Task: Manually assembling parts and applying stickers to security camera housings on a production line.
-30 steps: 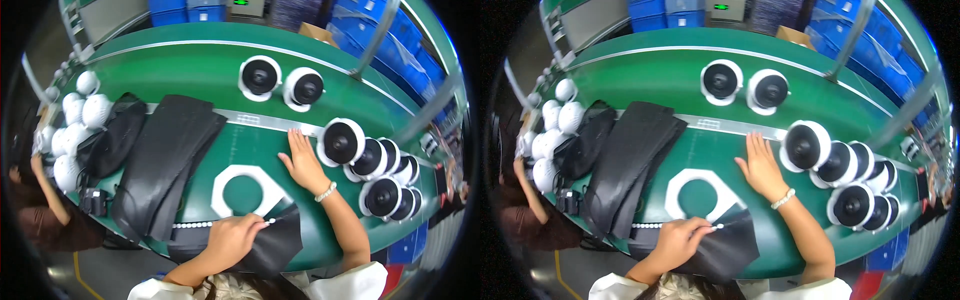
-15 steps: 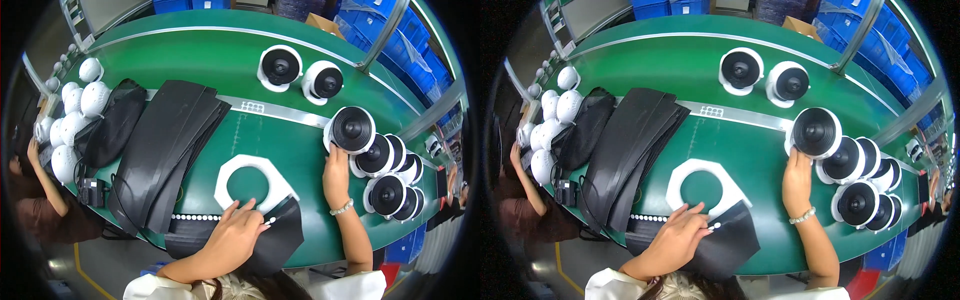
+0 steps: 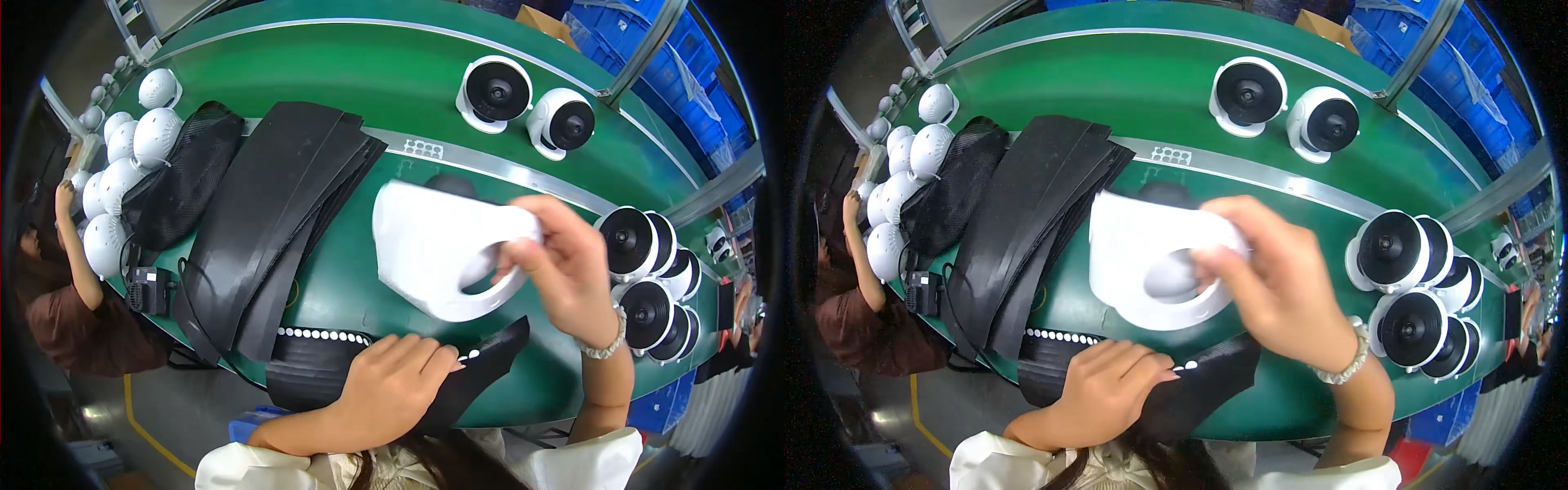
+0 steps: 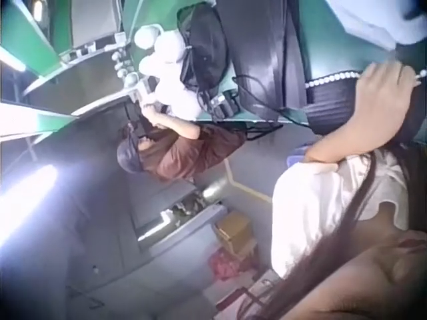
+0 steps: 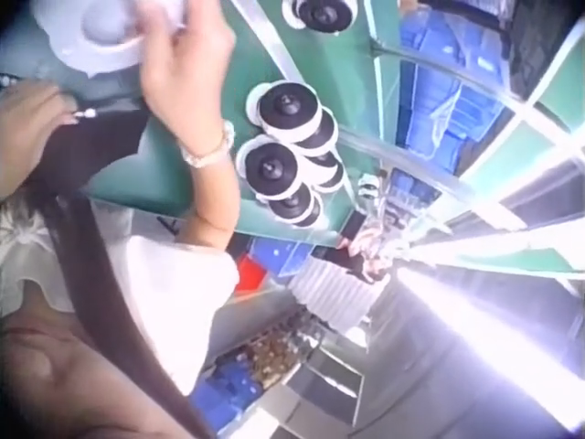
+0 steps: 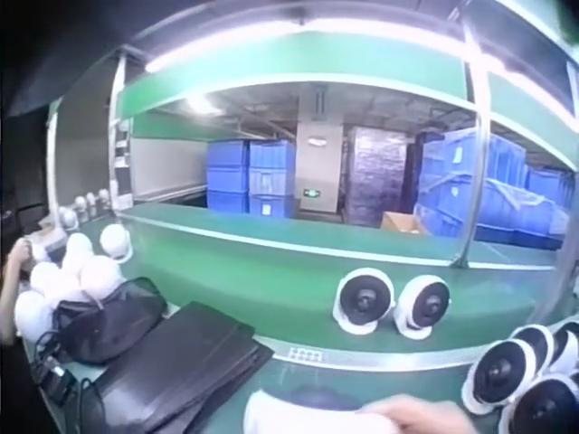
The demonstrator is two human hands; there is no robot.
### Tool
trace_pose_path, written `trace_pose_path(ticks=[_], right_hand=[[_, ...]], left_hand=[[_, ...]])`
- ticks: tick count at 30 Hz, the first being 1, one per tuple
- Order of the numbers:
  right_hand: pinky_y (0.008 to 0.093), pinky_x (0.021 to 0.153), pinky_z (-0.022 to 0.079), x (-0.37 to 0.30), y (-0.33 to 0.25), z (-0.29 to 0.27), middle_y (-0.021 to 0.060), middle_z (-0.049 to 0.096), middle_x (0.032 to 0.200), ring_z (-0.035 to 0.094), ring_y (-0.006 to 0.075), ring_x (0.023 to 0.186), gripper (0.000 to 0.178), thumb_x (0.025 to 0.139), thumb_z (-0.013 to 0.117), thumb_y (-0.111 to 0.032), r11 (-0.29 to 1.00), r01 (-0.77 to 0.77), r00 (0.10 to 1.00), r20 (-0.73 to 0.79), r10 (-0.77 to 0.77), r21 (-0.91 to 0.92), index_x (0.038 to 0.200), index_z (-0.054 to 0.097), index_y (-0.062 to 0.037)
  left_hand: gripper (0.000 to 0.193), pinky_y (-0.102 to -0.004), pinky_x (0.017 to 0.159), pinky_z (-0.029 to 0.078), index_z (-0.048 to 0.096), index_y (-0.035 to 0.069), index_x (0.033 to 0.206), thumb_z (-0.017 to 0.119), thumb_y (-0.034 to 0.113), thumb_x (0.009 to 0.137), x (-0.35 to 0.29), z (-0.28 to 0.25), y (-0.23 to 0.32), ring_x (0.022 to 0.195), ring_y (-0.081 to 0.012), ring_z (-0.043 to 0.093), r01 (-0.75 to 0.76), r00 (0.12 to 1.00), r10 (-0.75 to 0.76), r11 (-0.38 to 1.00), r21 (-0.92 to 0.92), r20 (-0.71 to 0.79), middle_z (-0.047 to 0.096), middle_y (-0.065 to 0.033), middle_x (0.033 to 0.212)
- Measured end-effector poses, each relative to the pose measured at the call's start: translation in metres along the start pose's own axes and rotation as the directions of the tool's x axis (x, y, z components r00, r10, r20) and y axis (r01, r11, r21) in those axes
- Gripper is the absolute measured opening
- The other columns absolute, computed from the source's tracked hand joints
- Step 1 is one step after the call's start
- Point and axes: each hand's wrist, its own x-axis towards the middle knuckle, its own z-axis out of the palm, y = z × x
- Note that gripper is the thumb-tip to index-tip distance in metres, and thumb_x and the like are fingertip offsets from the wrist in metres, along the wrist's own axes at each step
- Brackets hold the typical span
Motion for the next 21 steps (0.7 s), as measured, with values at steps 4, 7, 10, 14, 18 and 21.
trace_pose_path(ticks=[4, 7, 10, 14, 18, 21], right_hand=[[0.0246, 0.062, 0.046, 0.020, 0.020, 0.002, 0.0088, 0.058, 0.077, 0.058, 0.0125, 0.070, 0.019, 0.084, 0.054, -0.003, 0.976, 0.000, 0.999, 0.052, 0.012, -0.217, 0.102, 0.051, 0.0038], [0.0231, 0.065, 0.047, 0.026, 0.031, 0.005, 0.0063, 0.057, 0.081, 0.056, 0.0093, 0.072, 0.021, 0.085, 0.054, -0.003, 0.916, 0.078, 0.997, 0.024, -0.074, -0.393, 0.104, 0.051, 0.0048], [0.0229, 0.064, 0.047, 0.025, 0.032, 0.006, 0.0083, 0.058, 0.081, 0.057, 0.0100, 0.075, 0.022, 0.084, 0.057, -0.006, 0.965, -0.010, 0.999, -0.054, -0.005, -0.261, 0.103, 0.051, 0.0040], [0.0303, 0.076, 0.047, 0.007, 0.013, 0.004, 0.0094, 0.062, 0.087, 0.059, 0.0205, 0.084, 0.033, 0.076, 0.066, -0.008, 0.807, 0.212, 0.944, -0.097, -0.315, -0.551, 0.104, 0.054, 0.0015], [0.0350, 0.080, 0.044, -0.026, -0.012, 0.004, 0.0084, 0.063, 0.093, 0.059, 0.0266, 0.086, 0.043, 0.061, 0.074, -0.028, 0.724, 0.478, 0.875, 0.340, -0.345, -0.496, 0.095, 0.063, -0.0042], [0.0332, 0.061, 0.044, -0.036, 0.010, 0.007, 0.0102, 0.059, 0.081, 0.055, 0.0248, 0.069, 0.033, 0.065, 0.074, -0.013, 0.724, 0.535, 0.840, 0.359, -0.406, -0.434, 0.093, 0.061, 0.0005]], left_hand=[[0.012, -0.0295, 0.048, 0.041, 0.055, 0.002, 0.079, 0.064, 0.006, 0.073, -0.004, 0.005, 0.000, 0.055, -0.0193, 0.052, 0.014, 1.000, -0.014, 1.000, 0.006, -0.016, 0.050, -0.0053, 0.063], [0.010, -0.0287, 0.047, 0.042, 0.054, 0.002, 0.081, 0.061, 0.005, 0.074, -0.004, 0.005, -0.003, 0.055, -0.0169, 0.052, 0.023, 0.999, -0.022, 1.000, 0.006, -0.030, 0.048, -0.0043, 0.062], [0.022, -0.0290, 0.048, 0.043, 0.059, 0.000, 0.095, 0.061, 0.002, 0.073, -0.001, 0.001, -0.005, 0.056, -0.0189, 0.054, 0.072, 0.995, -0.072, 0.997, -0.001, -0.067, 0.052, -0.0059, 0.064], [0.024, -0.0309, 0.049, 0.042, 0.060, -0.001, 0.091, 0.061, -0.005, 0.068, -0.001, -0.010, -0.009, 0.057, -0.0226, 0.053, 0.126, 0.987, -0.129, 0.991, -0.042, -0.100, 0.056, -0.0085, 0.067], [0.023, -0.0305, 0.050, 0.043, 0.059, -0.002, 0.088, 0.060, -0.008, 0.066, 0.003, -0.018, -0.013, 0.059, -0.0255, 0.054, 0.084, 0.987, -0.097, 0.991, -0.101, -0.132, 0.057, -0.0110, 0.070], [0.026, -0.0298, 0.051, 0.042, 0.062, -0.002, 0.085, 0.056, -0.011, 0.062, 0.008, -0.014, -0.006, 0.056, -0.0236, 0.053, 0.064, 0.983, -0.073, 0.996, -0.057, -0.166, 0.057, -0.0104, 0.069]])
